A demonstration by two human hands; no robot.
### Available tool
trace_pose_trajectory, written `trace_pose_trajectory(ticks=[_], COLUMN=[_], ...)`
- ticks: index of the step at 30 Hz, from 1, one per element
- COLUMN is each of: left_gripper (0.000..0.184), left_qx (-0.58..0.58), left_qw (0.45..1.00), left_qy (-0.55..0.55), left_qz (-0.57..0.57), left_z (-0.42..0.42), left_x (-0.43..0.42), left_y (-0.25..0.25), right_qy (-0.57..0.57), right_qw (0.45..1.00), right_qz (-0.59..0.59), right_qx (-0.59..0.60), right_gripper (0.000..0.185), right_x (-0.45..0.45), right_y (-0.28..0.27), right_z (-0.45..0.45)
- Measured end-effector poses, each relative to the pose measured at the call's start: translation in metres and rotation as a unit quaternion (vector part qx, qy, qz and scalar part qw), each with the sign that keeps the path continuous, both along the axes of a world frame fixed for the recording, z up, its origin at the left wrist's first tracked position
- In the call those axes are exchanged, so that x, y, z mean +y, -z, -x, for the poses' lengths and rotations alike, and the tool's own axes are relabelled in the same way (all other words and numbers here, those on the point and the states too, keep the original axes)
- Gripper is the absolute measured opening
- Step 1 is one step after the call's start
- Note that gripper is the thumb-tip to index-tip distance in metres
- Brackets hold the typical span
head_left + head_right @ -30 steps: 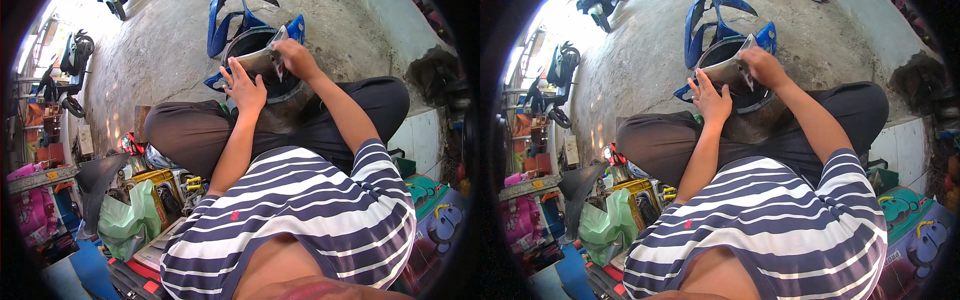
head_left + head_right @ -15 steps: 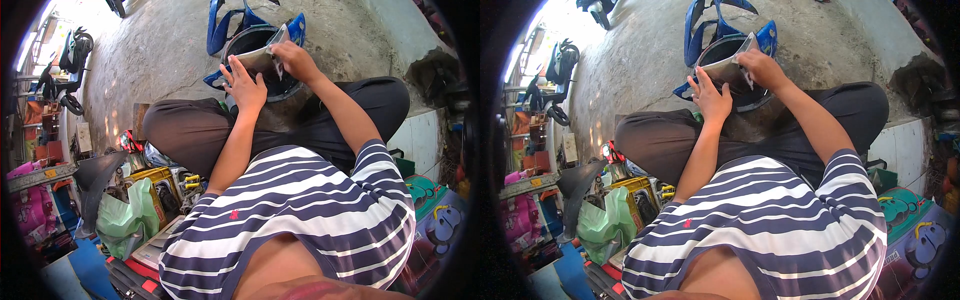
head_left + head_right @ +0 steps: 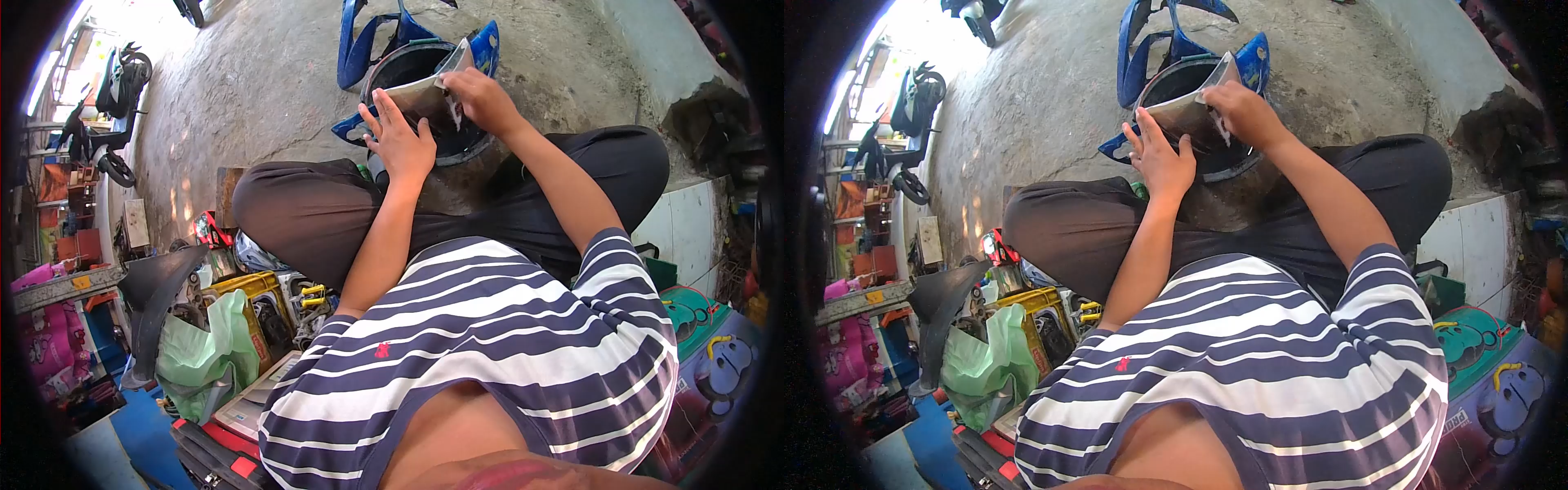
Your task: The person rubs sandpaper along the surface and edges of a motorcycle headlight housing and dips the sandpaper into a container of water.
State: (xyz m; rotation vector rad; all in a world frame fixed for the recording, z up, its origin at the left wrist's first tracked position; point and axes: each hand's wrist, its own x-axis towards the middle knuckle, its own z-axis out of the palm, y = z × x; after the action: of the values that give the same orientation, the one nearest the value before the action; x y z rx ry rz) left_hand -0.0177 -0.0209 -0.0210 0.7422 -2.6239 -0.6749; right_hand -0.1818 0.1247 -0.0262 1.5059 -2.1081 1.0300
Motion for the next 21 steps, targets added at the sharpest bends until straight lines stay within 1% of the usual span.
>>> trace_pose_trajectory(ticks=[2,5,6,9,12,15,18,21], left_gripper=[0.107,0.107,0.108,0.108,0.108,0.107,0.107,0.107], left_qx=[0.0,-0.003,-0.003,-0.009,-0.001,-0.004,-0.012,-0.006], left_qw=[1.0,1.0,1.0,1.0,1.0,1.0,1.0,1.0], left_qy=[-0.001,-0.004,-0.004,-0.002,-0.001,-0.001,-0.003,-0.004], left_qz=[0.002,0.003,0.002,0.0,0.004,0.002,-0.007,0.005], left_z=[0.001,-0.001,0.0,0.001,-0.001,0.001,0.0,0.0], left_x=[0.0,-0.001,0.001,0.0,0.0,0.0,0.0,0.001], left_y=[-0.001,0.0,0.001,-0.002,0.001,0.0,-0.004,0.0], right_qy=[0.035,-0.019,-0.021,0.027,0.019,0.011,0.066,-0.014], right_qw=[0.999,1.0,1.0,0.999,0.999,0.999,0.996,0.999], right_qz=[0.005,0.007,0.008,0.032,0.033,-0.011,0.037,0.045], right_qx=[-0.039,-0.014,0.003,-0.027,-0.033,-0.05,-0.047,0.013], right_gripper=[0.037,0.037,0.038,0.037,0.036,0.036,0.036,0.035], right_x=[0.002,-0.004,-0.004,-0.002,-0.005,0.0,-0.002,-0.007], right_y=[-0.003,0.001,-0.002,0.003,0.006,0.001,0.008,0.009], right_z=[0.006,-0.005,-0.011,0.004,-0.007,-0.012,-0.001,-0.019])
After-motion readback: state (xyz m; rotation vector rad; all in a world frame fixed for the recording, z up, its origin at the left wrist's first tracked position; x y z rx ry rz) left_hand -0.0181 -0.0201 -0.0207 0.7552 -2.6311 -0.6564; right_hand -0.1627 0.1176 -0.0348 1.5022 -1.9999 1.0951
